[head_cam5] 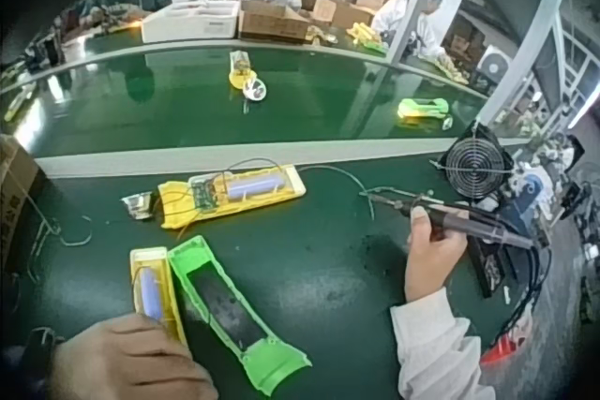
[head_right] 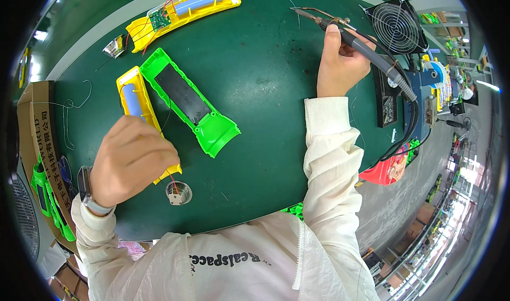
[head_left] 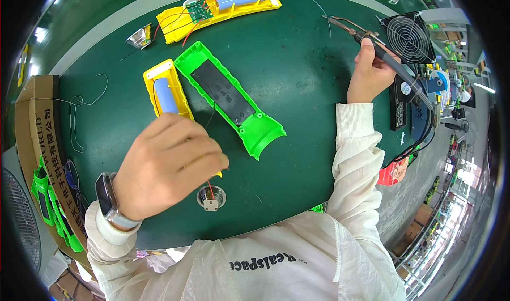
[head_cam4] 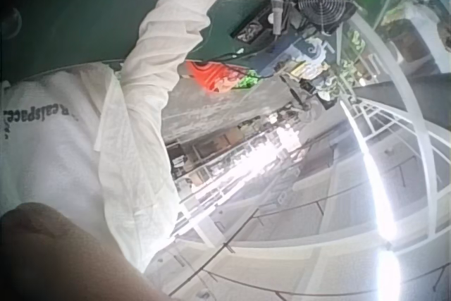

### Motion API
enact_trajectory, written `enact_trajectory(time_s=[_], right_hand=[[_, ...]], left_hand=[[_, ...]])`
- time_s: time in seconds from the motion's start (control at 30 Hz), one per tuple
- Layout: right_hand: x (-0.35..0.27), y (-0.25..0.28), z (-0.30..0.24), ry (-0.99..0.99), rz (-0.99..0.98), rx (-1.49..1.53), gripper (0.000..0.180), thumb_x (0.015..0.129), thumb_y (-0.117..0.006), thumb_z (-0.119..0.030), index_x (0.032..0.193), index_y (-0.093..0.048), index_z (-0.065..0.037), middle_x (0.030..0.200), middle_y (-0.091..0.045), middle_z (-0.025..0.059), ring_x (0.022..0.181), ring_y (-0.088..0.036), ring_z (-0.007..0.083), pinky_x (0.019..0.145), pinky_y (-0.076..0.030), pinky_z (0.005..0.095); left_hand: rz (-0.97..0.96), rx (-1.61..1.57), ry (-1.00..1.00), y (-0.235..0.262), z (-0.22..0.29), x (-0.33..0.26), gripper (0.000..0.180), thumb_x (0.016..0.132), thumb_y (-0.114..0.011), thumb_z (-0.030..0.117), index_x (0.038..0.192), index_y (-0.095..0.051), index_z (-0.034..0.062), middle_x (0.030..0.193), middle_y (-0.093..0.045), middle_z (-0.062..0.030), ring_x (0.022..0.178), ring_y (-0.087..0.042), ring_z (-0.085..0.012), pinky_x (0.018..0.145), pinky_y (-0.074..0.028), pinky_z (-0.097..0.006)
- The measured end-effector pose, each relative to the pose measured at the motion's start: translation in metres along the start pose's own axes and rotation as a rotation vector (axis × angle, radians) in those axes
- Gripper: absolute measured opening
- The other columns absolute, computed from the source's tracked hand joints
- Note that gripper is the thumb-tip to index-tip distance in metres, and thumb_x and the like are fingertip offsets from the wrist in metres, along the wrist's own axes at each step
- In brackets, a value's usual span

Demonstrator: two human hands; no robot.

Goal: The person solders internal wiring and components of portable flashlights, connecting circuit boards, batteries, and reflectors within the flashlight housings. This is done using a soldering iron and solder wire, with a fume extractor fan in use.

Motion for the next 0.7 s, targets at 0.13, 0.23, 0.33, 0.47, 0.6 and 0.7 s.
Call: enact_trajectory(time_s=[0.13,0.23,0.33,0.47,0.6,0.7], right_hand=[[0.001,-0.002,-0.003,0.016,0.012,0.043,0.030,0.081,-0.076,-0.014,0.094,-0.054,0.002,0.079,-0.063,0.0066,0.066,-0.057,0.0078,0.061,-0.047,0.0203],[-0.003,0.000,-0.011,0.014,0.007,0.145,0.031,0.081,-0.076,-0.014,0.094,-0.053,0.002,0.074,-0.061,0.0071,0.060,-0.056,0.0088,0.054,-0.046,0.0208],[-0.018,0.009,-0.023,-0.067,-0.068,0.263,0.030,0.081,-0.074,-0.012,0.094,-0.050,0.001,0.066,-0.057,0.0068,0.049,-0.052,0.0093,0.043,-0.041,0.0213],[-0.050,0.024,-0.042,-0.178,-0.120,0.348,0.030,0.078,-0.071,-0.014,0.095,-0.049,-0.002,0.064,-0.054,0.0069,0.045,-0.048,0.0099,0.038,-0.037,0.0207],[-0.071,0.028,-0.059,-0.232,-0.208,0.458,0.029,0.077,-0.068,-0.017,0.092,-0.049,-0.002,0.068,-0.051,0.0065,0.044,-0.045,0.0098,0.036,-0.036,0.0212],[-0.080,0.019,-0.073,-0.184,-0.383,0.550,0.023,0.079,-0.062,-0.016,0.090,-0.048,-0.001,0.079,-0.045,0.0048,0.043,-0.041,0.0100,0.036,-0.037,0.0218]], left_hand=[[0.084,0.027,0.079,0.000,-0.012,0.004,0.020,0.064,-0.070,0.003,0.082,-0.062,0.0051,0.082,-0.060,-0.0050,0.081,-0.059,-0.0247,0.072,-0.046,-0.036],[0.121,0.038,0.144,-0.003,-0.024,0.008,0.024,0.066,-0.069,-0.006,0.086,-0.062,0.0052,0.082,-0.061,-0.0070,0.079,-0.057,-0.0278,0.075,-0.045,-0.037],[0.137,0.045,0.132,-0.004,-0.028,0.013,0.024,0.066,-0.069,-0.005,0.086,-0.062,0.0047,0.083,-0.061,-0.0069,0.080,-0.057,-0.0276,0.075,-0.045,-0.037],[0.058,0.065,0.118,-0.007,-0.035,0.023,0.020,0.067,-0.068,-0.005,0.083,-0.062,0.0045,0.082,-0.060,-0.0072,0.082,-0.057,-0.0267,0.076,-0.045,-0.037],[-0.061,0.082,0.050,-0.013,-0.046,0.036,0.007,0.077,-0.066,0.007,0.081,-0.061,0.0046,0.081,-0.059,-0.0047,0.079,-0.054,-0.0259,0.074,-0.042,-0.037],[-0.113,-0.016,0.046,-0.018,-0.054,0.045,0.008,0.080,-0.064,0.012,0.077,-0.061,0.0041,0.078,-0.061,-0.0054,0.078,-0.054,-0.0270,0.073,-0.042,-0.036]])
Point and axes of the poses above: each hand's wrist, its own x-axis towards the middle knuckle, its own y-axis out of the back of the hand, z = x × y, the point moved 6 cm from there along x, towards the middle knuckle
